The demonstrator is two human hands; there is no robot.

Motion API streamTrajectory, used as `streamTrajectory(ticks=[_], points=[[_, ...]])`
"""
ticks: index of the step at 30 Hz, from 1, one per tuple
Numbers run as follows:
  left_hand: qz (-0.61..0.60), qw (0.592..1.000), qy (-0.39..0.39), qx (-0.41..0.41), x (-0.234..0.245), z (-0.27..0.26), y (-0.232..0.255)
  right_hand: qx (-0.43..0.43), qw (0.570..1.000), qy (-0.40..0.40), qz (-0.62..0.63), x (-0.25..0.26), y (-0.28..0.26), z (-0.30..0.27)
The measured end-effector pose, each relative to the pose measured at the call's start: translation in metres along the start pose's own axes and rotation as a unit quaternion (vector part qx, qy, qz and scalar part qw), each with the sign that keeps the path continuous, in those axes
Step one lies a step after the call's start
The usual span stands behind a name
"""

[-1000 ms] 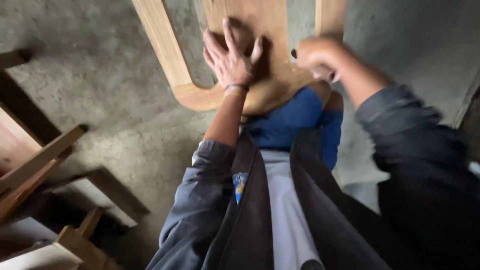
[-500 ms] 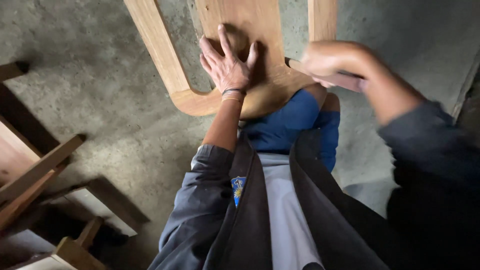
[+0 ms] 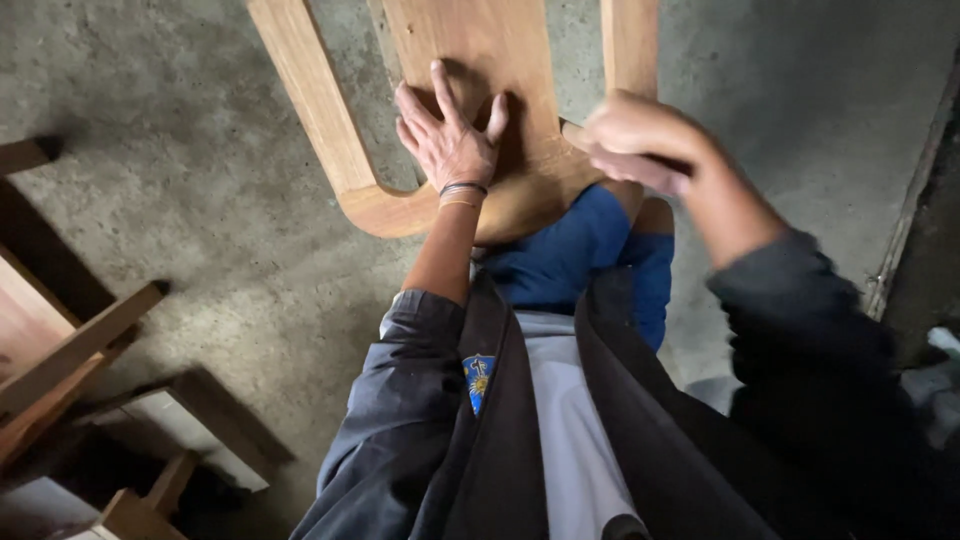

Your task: Sanding the edges of a wooden chair frame using a hand-held sanding block

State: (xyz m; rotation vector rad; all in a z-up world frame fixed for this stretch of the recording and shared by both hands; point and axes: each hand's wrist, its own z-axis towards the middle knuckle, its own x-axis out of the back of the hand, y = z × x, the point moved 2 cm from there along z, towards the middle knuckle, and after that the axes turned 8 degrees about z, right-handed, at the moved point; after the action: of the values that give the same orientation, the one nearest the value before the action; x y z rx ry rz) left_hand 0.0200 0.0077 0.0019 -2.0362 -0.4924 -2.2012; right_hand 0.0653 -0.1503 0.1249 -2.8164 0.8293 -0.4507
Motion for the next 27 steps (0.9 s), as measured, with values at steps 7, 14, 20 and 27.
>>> streamTrajectory(ticks=[7, 14, 20, 27], points=[[0.009, 0.999, -0.031, 0.001, 0.003, -0.001, -0.001, -0.074, 0.976, 0.064, 0.192, -0.014, 0.001, 0.002], [-0.008, 1.000, -0.012, -0.003, 0.012, -0.002, 0.001, -0.035, 0.988, 0.047, 0.140, -0.023, 0.038, 0.065], [0.008, 1.000, -0.023, 0.007, 0.003, -0.001, 0.002, 0.022, 0.996, 0.055, 0.068, -0.010, 0.022, -0.005], [-0.010, 1.000, -0.011, -0.001, 0.009, -0.004, 0.002, -0.045, 0.989, 0.052, 0.131, -0.019, 0.019, 0.029]])
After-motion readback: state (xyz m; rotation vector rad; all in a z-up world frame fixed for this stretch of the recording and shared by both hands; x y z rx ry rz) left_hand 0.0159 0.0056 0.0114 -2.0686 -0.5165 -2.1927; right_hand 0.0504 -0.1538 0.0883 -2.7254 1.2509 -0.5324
